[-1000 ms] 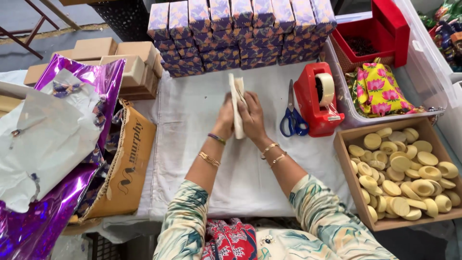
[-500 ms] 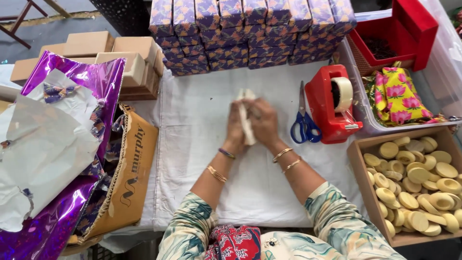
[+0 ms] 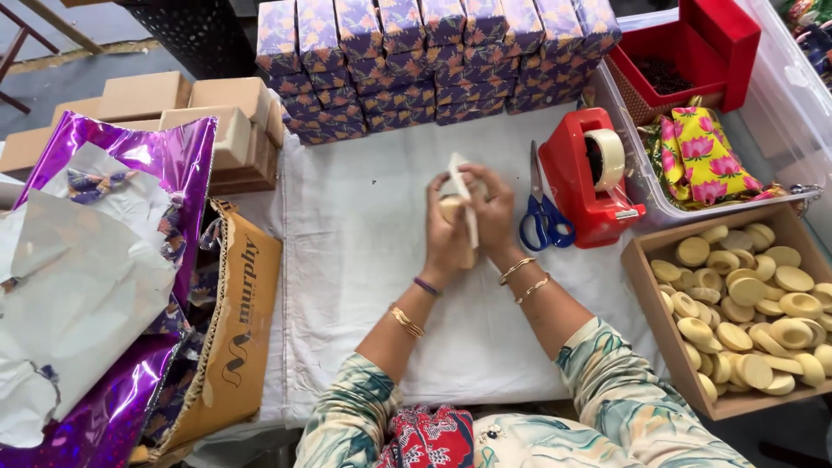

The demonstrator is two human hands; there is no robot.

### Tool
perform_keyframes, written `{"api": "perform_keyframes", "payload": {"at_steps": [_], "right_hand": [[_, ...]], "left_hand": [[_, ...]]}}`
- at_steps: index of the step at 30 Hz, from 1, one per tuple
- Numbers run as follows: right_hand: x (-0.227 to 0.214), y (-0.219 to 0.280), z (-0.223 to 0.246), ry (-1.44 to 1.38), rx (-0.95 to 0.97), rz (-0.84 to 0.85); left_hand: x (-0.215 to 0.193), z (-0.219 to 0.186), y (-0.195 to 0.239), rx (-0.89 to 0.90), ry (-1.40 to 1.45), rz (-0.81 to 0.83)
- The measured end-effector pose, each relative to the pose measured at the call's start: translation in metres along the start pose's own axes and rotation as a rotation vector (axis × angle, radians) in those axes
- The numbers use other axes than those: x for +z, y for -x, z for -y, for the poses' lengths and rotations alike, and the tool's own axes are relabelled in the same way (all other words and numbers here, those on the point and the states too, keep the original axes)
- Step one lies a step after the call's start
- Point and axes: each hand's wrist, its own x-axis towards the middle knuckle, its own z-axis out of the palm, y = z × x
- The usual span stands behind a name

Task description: The recorder cleans individual soap bars with a cloth and then wraps them in decorative purple paper, using tape to secure the packaging.

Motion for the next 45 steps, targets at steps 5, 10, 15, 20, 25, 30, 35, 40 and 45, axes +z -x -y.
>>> {"api": "perform_keyframes", "payload": {"at_steps": [5, 10, 15, 20, 25, 30, 35, 40, 45], "right_hand": [[0.017, 0.03, -0.019, -0.249, 0.343, -0.022], [0.038, 0.046, -0.031, -0.53, 0.596, 0.101], [0.007, 0.013, -0.028, -0.968, 1.056, -0.118], [-0.032, -0.003, -0.024, 0.134, 0.285, -0.289], [-0.015, -0.001, 0.006, 0.545, 0.205, -0.099], [0.01, 0.012, 0.023, 0.556, 0.058, 0.254], [-0.015, 0.007, -0.02, 0.789, 0.193, 0.078], [-0.004, 0.015, -0.013, 0.927, 0.126, 0.153], [-0.005, -0.001, 0.014, 0.764, 0.056, 0.199]], "left_hand": [[-0.006, -0.027, 0.0, 0.265, -0.386, -0.168], [-0.02, -0.03, 0.001, 0.542, -0.361, -0.212], [-0.006, -0.043, 0.004, 0.757, -0.8, -0.059], [-0.006, -0.038, -0.006, -0.04, -0.451, 0.152], [-0.039, -0.015, -0.019, -0.037, -0.832, 0.09], [-0.098, 0.067, -0.028, 0.018, -0.937, -0.11], [-0.034, -0.028, -0.017, 0.045, -1.194, 0.101], [-0.052, 0.005, -0.019, 0.094, -1.273, 0.105], [-0.044, -0.01, -0.017, 0.02, -1.355, 0.121]]}}
